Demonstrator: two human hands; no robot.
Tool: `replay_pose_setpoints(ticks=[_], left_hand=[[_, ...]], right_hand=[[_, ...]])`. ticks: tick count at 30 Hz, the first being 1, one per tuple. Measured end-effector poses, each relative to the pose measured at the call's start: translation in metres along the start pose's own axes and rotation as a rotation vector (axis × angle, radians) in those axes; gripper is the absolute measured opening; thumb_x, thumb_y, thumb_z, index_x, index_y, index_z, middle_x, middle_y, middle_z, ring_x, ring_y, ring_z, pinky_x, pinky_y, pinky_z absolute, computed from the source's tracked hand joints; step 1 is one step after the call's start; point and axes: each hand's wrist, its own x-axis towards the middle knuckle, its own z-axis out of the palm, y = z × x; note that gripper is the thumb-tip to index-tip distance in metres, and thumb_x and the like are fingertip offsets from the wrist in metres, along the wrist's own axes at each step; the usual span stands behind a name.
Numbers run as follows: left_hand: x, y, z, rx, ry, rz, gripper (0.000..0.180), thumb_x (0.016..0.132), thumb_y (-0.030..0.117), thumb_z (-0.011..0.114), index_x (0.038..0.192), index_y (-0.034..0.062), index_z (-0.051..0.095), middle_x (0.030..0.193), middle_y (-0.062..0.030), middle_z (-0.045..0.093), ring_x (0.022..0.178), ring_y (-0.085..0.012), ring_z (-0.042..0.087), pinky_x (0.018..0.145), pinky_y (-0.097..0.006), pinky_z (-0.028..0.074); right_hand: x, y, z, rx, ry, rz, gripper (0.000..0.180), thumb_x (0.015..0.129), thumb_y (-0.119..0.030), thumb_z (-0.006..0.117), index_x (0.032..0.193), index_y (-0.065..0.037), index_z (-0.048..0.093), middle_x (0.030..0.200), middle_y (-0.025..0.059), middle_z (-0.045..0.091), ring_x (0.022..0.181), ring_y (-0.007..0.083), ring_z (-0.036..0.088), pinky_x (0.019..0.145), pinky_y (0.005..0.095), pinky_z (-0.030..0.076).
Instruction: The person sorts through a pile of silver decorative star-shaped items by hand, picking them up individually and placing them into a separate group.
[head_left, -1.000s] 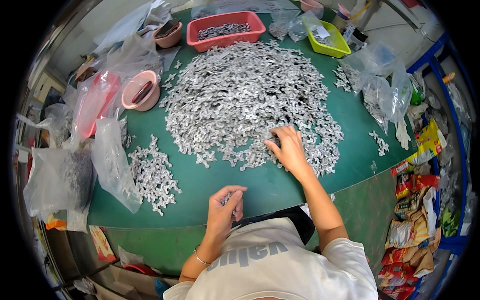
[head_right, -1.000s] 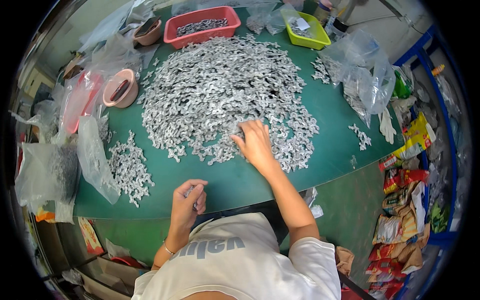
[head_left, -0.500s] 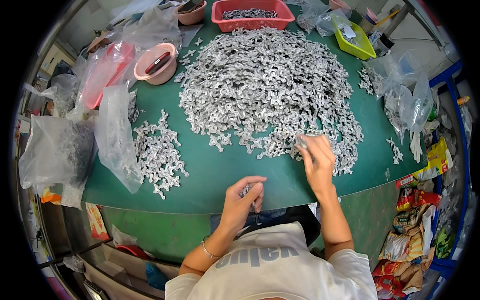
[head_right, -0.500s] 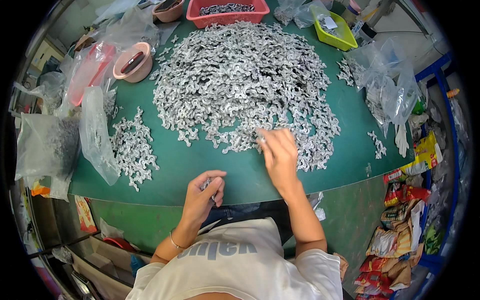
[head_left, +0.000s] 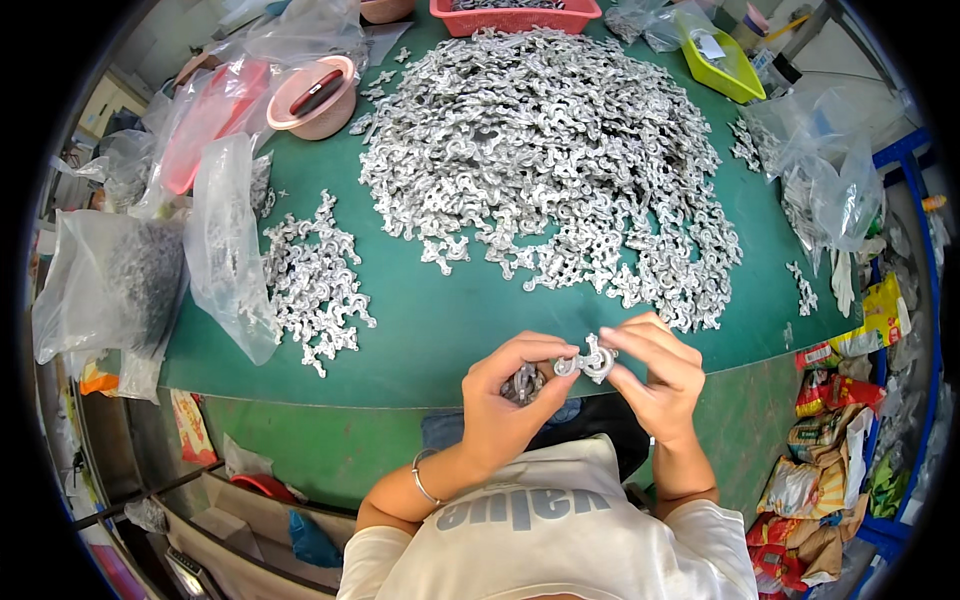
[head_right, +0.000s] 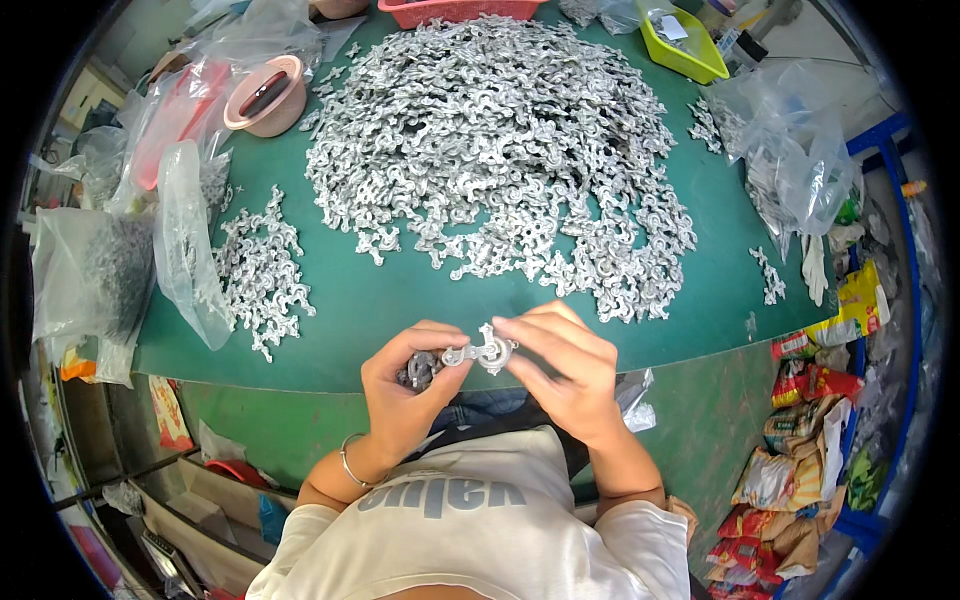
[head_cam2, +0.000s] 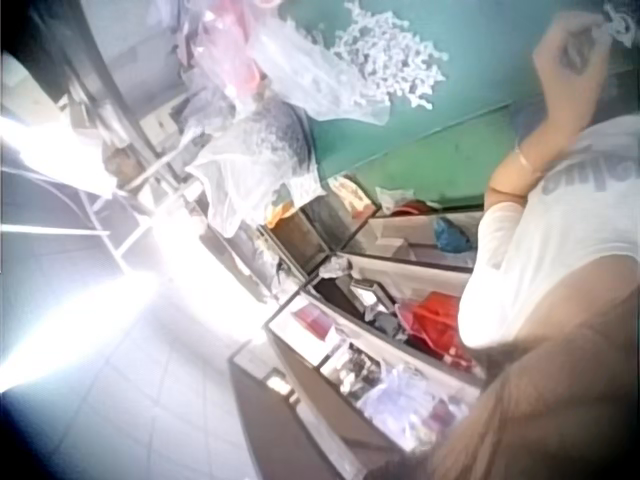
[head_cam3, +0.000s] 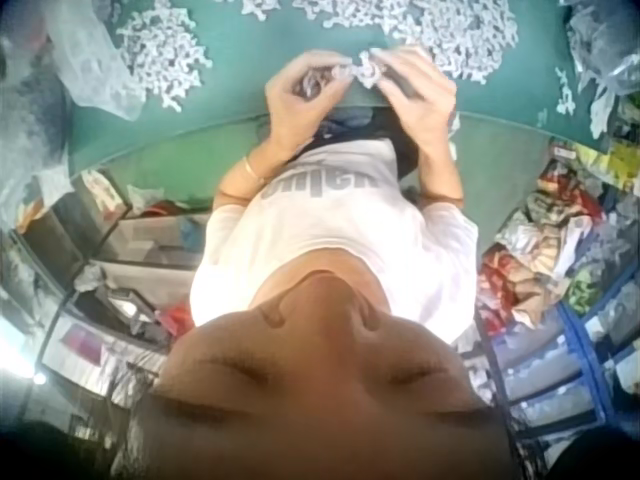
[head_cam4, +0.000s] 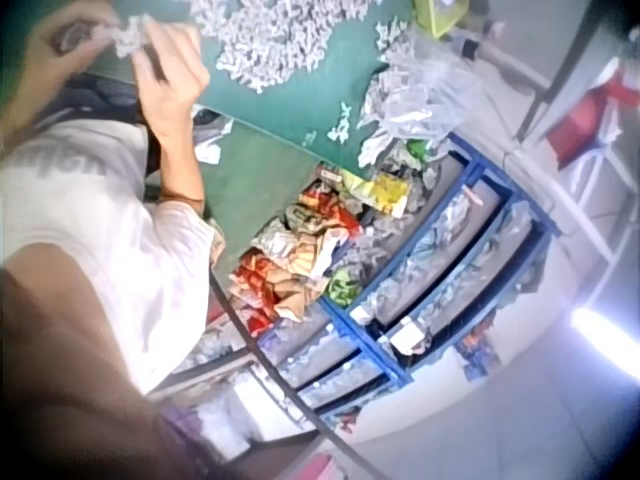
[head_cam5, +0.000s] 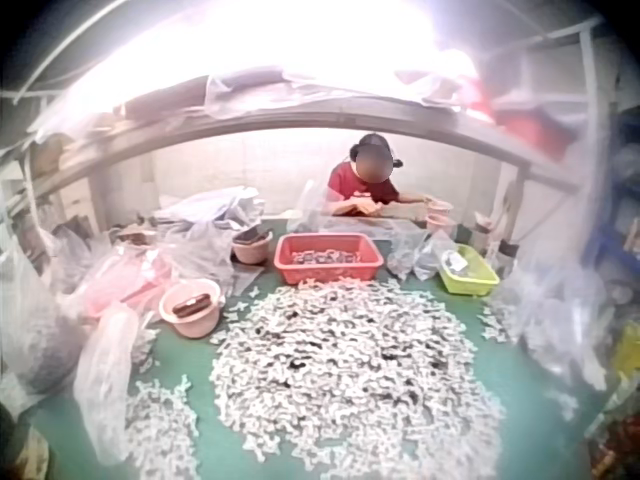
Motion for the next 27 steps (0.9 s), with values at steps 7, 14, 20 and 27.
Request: replay_pose_setpoints(ticks=[7,14,20,27], left_hand=[[-0.005,0.008,0.003,0.005,-0.001,0.165,0.022,0.070,-0.010,0.065,0.091,-0.0027,0.061,0.090,-0.0110,0.062,0.065,-0.0078,0.054,0.058,-0.020,0.044],[-0.007,0.013,0.003,0.069,-0.031,0.242,0.025,0.069,-0.011,0.065,0.091,-0.0026,0.061,0.090,-0.0116,0.061,0.063,-0.0083,0.055,0.055,-0.020,0.044],[-0.011,0.011,0.003,0.025,-0.052,0.230,0.027,0.068,-0.012,0.064,0.093,-0.0026,0.060,0.091,-0.0123,0.061,0.062,-0.0088,0.055,0.055,-0.021,0.045],[-0.014,0.014,0.002,0.039,-0.100,0.196,0.025,0.066,-0.010,0.066,0.089,-0.0021,0.057,0.086,-0.0153,0.061,0.074,-0.0152,0.058,0.065,-0.026,0.047]], right_hand=[[-0.014,0.000,-0.002,0.505,0.009,0.251,0.023,0.070,0.011,0.062,0.093,0.009,0.063,0.089,0.0179,0.064,0.082,0.0240,0.058,0.072,0.0324,0.046],[-0.017,-0.004,-0.001,0.550,0.030,0.241,0.021,0.073,0.010,0.061,0.093,0.010,0.063,0.089,0.0181,0.064,0.083,0.0242,0.058,0.073,0.0326,0.045],[-0.018,-0.007,0.000,0.552,0.050,0.264,0.019,0.075,0.007,0.062,0.094,0.010,0.063,0.089,0.0175,0.064,0.082,0.0235,0.057,0.072,0.0323,0.045],[-0.018,-0.010,0.000,0.515,0.062,0.225,0.016,0.076,0.005,0.062,0.091,0.009,0.063,0.087,0.0160,0.064,0.081,0.0229,0.057,0.072,0.0321,0.045]])
